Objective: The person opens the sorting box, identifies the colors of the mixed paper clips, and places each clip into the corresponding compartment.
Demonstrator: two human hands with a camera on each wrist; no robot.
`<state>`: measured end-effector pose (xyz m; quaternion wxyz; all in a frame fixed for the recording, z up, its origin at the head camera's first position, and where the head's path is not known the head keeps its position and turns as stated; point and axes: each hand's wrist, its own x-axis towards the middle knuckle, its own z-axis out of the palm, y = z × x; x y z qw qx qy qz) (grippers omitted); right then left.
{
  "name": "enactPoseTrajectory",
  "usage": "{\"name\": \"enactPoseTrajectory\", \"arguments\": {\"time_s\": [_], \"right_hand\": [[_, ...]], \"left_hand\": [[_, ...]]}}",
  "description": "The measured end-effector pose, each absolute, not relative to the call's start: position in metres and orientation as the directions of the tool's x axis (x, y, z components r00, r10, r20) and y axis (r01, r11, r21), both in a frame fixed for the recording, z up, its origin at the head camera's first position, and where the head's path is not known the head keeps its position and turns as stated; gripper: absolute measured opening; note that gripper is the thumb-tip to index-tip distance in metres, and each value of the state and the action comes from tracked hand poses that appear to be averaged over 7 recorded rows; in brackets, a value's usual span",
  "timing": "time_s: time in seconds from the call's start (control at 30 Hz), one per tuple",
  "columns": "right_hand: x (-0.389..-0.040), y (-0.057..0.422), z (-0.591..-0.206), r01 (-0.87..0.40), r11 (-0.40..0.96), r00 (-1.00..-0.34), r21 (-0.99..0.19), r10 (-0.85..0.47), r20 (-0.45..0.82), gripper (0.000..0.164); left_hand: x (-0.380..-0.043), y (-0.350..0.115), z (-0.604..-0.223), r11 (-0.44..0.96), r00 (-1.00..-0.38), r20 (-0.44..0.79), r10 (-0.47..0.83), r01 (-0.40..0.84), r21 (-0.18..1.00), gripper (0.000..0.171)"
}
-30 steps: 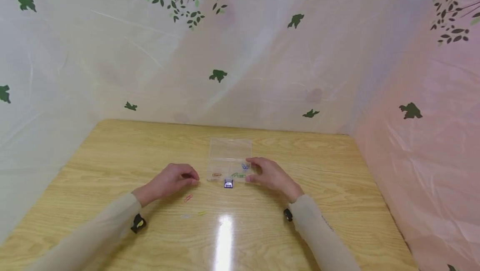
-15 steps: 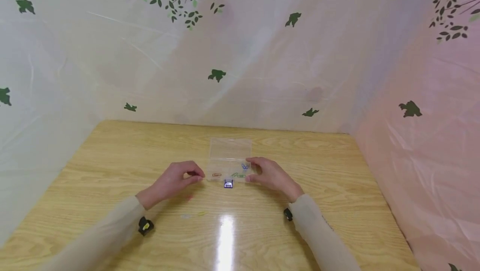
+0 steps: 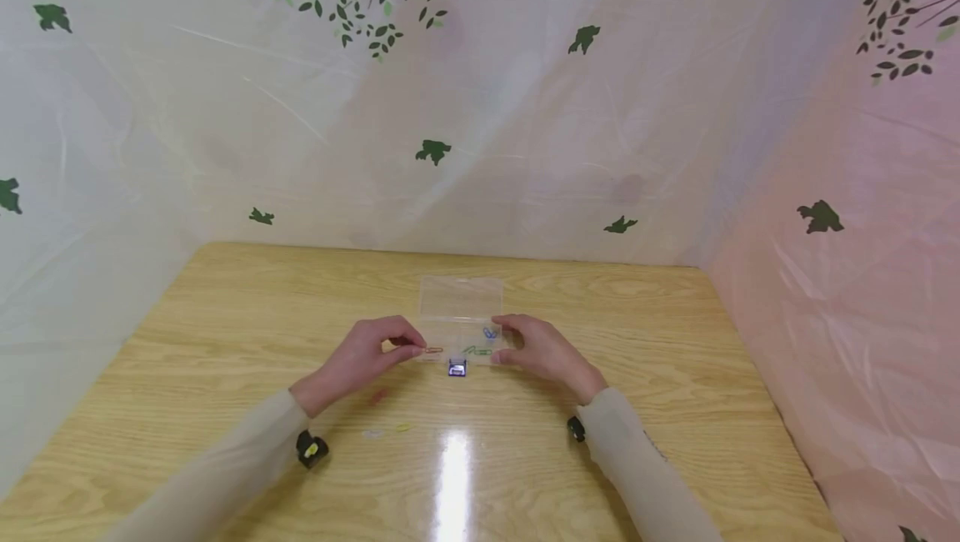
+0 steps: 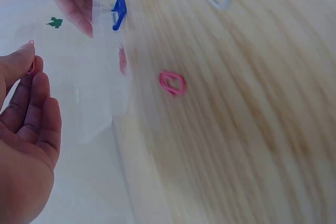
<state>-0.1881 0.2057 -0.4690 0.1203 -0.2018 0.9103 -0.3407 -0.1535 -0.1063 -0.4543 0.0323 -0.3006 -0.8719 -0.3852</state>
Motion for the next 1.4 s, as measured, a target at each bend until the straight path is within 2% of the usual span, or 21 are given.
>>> {"name": "enactPoseTrajectory", "arguments": {"time_s": [0.47,0.73,1.17,1.4], "right_hand": [[-0.19,0.206,-0.469,-0.293,0.694,-0.888,-0.658,-0.453,-0.082,0.066],[-0.191,0.207,-0.469,-0.304,0.693,-0.886,-0.654,-0.457,-0.073,0.066],[-0.19,0.207,-0.468,-0.293,0.693,-0.887,-0.658,-0.455,-0.083,0.067],[-0.19,0.207,-0.468,-0.3,0.694,-0.885,-0.654,-0.458,-0.079,0.066]], "left_hand": [[-0.168,-0.079,-0.452,0.497,-0.815,0.332,0.475,0.559,0.663,0.008],[-0.173,-0.065,-0.447,0.512,-0.833,0.304,0.462,0.53,0.676,0.007],[-0.188,-0.046,-0.449,0.524,-0.827,0.309,0.47,0.543,0.656,0.005],[-0.194,-0.04,-0.451,0.548,-0.846,0.266,0.463,0.509,0.664,0.007]]}}
